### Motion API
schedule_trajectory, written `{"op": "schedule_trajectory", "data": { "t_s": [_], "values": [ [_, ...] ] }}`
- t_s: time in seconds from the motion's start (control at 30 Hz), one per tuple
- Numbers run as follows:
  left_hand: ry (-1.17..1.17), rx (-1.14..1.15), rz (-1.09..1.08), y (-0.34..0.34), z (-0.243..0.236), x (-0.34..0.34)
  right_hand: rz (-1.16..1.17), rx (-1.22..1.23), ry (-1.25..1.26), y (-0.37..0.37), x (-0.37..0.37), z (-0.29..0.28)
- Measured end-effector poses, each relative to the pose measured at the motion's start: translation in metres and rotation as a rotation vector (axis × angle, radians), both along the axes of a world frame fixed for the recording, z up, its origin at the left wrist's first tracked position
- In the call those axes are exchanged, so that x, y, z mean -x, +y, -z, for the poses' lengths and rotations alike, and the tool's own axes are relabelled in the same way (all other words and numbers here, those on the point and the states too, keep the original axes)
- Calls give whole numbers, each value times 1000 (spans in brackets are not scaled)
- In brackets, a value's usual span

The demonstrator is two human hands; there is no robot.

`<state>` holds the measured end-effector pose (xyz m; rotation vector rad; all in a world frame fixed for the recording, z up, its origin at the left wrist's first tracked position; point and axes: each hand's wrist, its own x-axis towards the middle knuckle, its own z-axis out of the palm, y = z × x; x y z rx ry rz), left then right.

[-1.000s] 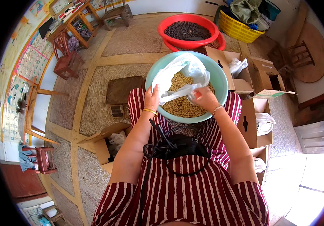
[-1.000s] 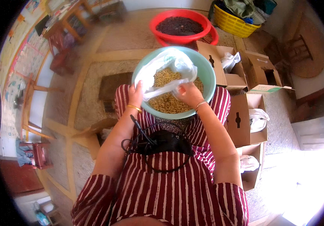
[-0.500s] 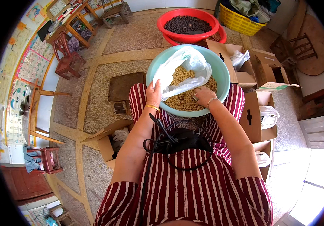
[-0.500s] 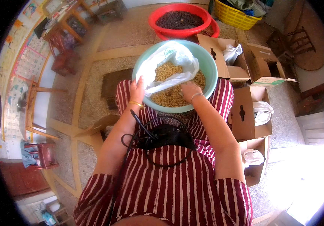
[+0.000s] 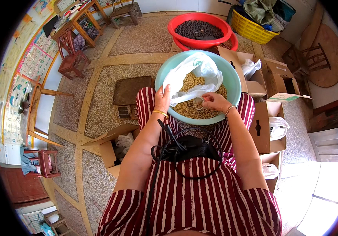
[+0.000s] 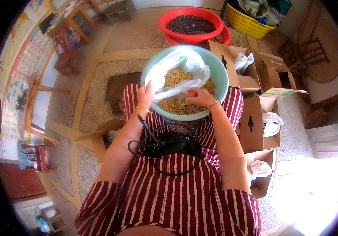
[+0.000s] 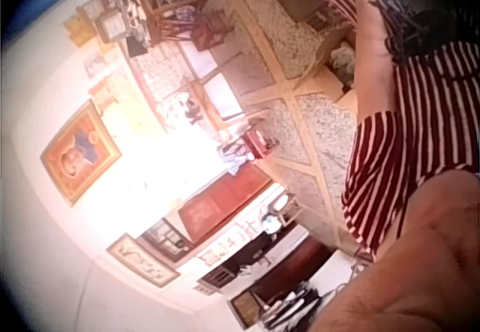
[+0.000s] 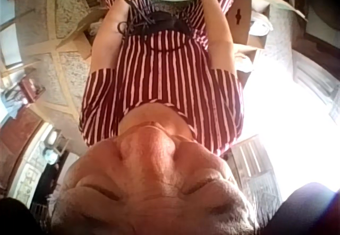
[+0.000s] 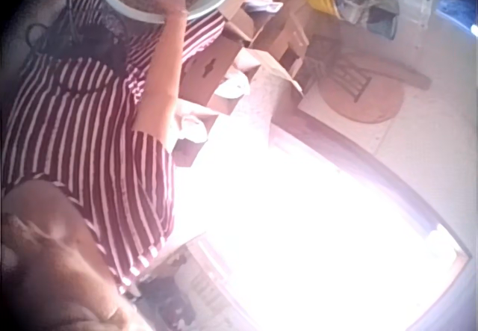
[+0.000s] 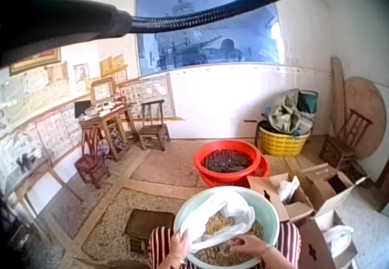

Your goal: The person sits on the floor and uses a small plastic cup to scoop and transfer light-colored grains from a large bowl into a white plastic bag. The person repeatedly scoops grains and pours them into the bag, which is held open with the left hand.

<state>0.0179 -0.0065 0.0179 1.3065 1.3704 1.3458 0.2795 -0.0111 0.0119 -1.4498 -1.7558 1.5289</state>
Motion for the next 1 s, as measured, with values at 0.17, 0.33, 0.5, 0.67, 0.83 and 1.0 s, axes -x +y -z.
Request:
{"op": "schedule_trajectory", "data": {
  "t_s": [0.17,0.33,0.5,0.67,0.83,1.0],
  "values": [
    [3,1,-9,-3,-5,-2,65,93,193,-2,-3,-2],
    [-1,-6,-23,-5,-4,-1,145,135,363,-6,-3,-11],
    [19,-63,-8,-8,-11,-3,440,54,538,-10,-3,-12],
    [5,-33,-14,-4,-5,2,626,-104,409,4,-2,-3],
    [24,26,-20,-2,-13,-3,597,-519,-58,35,12,16],
    [-49,5,-12,-3,-6,0,376,-849,-437,34,54,-17]
  ]
}}
